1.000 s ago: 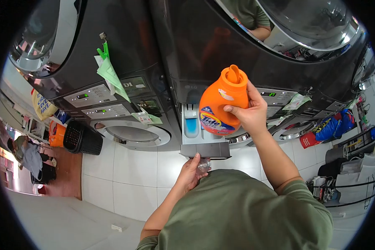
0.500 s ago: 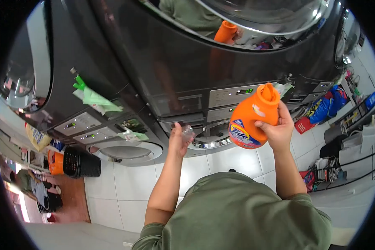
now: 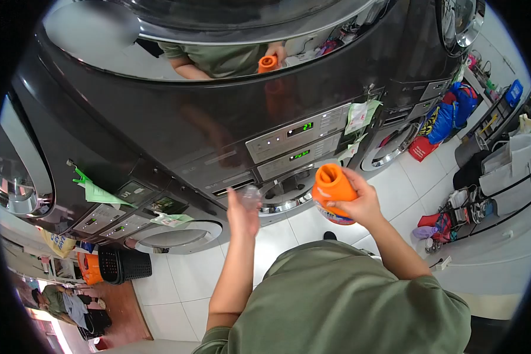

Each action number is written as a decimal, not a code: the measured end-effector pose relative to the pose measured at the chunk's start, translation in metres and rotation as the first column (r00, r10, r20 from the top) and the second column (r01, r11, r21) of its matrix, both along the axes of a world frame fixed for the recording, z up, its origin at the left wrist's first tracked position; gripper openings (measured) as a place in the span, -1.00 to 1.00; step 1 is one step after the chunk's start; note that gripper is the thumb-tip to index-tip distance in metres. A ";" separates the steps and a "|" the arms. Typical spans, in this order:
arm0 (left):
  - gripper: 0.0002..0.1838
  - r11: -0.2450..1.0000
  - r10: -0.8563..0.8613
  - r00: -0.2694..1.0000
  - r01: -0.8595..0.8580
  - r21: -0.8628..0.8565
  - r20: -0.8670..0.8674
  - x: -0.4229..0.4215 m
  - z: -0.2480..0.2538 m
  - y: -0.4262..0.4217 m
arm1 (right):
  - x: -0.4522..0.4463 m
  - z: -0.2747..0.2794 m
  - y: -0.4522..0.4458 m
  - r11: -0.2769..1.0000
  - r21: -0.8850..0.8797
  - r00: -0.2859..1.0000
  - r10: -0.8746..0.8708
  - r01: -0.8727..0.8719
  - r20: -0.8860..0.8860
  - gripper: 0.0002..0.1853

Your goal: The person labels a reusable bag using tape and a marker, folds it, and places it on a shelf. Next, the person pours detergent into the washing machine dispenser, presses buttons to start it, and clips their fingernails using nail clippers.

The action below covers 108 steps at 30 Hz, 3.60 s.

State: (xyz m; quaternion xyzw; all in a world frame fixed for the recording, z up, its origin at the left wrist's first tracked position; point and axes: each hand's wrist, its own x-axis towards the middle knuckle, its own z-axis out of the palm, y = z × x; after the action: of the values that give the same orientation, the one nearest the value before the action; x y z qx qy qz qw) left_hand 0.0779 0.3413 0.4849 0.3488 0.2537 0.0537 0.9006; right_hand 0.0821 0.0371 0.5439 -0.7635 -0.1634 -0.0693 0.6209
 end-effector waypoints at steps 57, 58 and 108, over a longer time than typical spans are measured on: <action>-0.69 -0.317 -0.791 0.612 -0.375 0.871 -0.024 -0.032 0.107 -0.084 | -0.044 0.001 -0.008 0.929 -0.306 0.971 0.234 -0.210 0.044 -0.17; -0.75 -0.241 -0.851 0.523 -0.460 0.855 0.041 -0.030 0.110 -0.087 | -0.049 0.005 -0.014 0.930 -0.294 0.973 0.232 -0.219 0.009 -0.16; 0.05 -0.704 0.051 0.681 0.543 0.458 -0.730 0.094 -0.051 -0.211 | -0.122 -0.070 -0.334 0.807 -0.483 0.865 -0.469 0.340 -0.176 -0.21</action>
State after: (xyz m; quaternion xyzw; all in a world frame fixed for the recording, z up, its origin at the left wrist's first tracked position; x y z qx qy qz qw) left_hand 0.1717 0.1302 0.4335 0.9859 0.0733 -0.1501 -0.0129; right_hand -0.0400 -0.2971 0.4737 -0.9014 0.0852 -0.0516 0.4213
